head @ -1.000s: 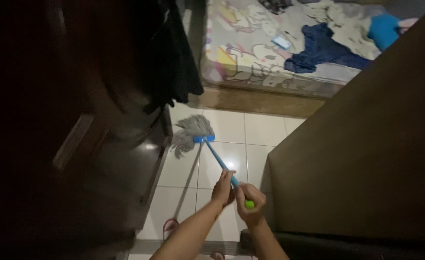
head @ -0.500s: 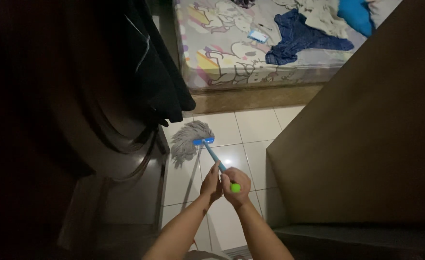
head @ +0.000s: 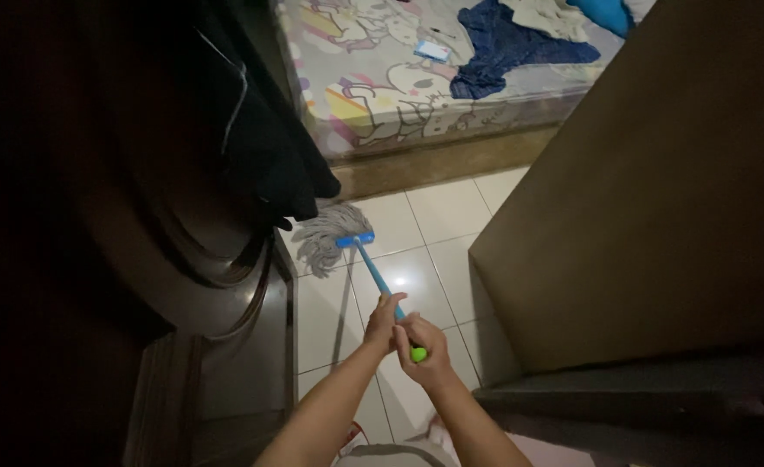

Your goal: The person mops the tiled floor of a bedroom using a blue-handled mop. They move the mop back and forth across the floor, cleaning around the bed, a wardrobe, and a cluttered corner with a desk and chair.

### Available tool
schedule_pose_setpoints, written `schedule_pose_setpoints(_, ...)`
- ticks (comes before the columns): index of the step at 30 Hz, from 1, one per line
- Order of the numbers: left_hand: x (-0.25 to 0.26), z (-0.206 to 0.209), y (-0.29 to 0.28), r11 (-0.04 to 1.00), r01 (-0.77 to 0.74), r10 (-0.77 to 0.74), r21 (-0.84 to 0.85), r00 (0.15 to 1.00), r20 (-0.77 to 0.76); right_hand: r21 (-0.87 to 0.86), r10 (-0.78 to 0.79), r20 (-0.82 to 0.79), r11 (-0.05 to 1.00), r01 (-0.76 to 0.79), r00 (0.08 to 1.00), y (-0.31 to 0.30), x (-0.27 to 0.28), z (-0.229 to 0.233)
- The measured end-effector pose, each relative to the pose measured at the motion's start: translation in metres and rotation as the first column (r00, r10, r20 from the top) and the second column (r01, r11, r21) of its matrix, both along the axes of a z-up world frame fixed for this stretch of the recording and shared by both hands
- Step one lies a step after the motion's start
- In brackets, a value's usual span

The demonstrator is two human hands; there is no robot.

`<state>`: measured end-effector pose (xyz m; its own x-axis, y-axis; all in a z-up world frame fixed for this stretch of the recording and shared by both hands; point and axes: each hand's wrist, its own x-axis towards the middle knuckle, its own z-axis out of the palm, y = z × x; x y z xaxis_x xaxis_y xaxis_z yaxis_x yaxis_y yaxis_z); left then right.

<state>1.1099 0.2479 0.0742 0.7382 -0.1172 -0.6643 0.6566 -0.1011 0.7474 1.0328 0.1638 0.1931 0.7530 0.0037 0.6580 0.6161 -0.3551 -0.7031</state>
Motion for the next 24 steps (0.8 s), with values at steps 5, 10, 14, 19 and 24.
schedule_pose_setpoints(5, -0.014, 0.0, -0.041, 0.996, 0.008, 0.034, -0.083, 0.873, 0.486, -0.033, 0.045, 0.014, 0.998, -0.044, 0.999, -0.013, -0.016, 0.086)
schedule_pose_setpoints(10, -0.011, 0.0, -0.04, 0.974, 0.222, -0.215, 0.047, 0.84, 0.498, 0.0, 0.242, 0.129, 0.97, -0.244, 0.962, -0.017, -0.013, 0.1)
schedule_pose_setpoints(14, 0.005, -0.041, -0.034, 0.961, 0.265, -0.256, 0.076, 0.758, 0.6, 0.08, 0.289, 0.0, 0.954, -0.288, 0.957, -0.022, 0.006, 0.065)
schedule_pose_setpoints(19, 0.034, -0.043, -0.019, 0.939, 0.297, -0.344, 0.175, 0.783, 0.518, -0.072, 0.316, 0.09, 0.948, -0.311, 0.944, -0.017, 0.04, -0.024)
schedule_pose_setpoints(24, 0.047, 0.087, -0.003, 0.998, -0.053, 0.065, 0.047, 0.944, -0.322, -0.127, 0.278, -0.039, 0.951, -0.281, 0.96, -0.011, 0.072, -0.056)
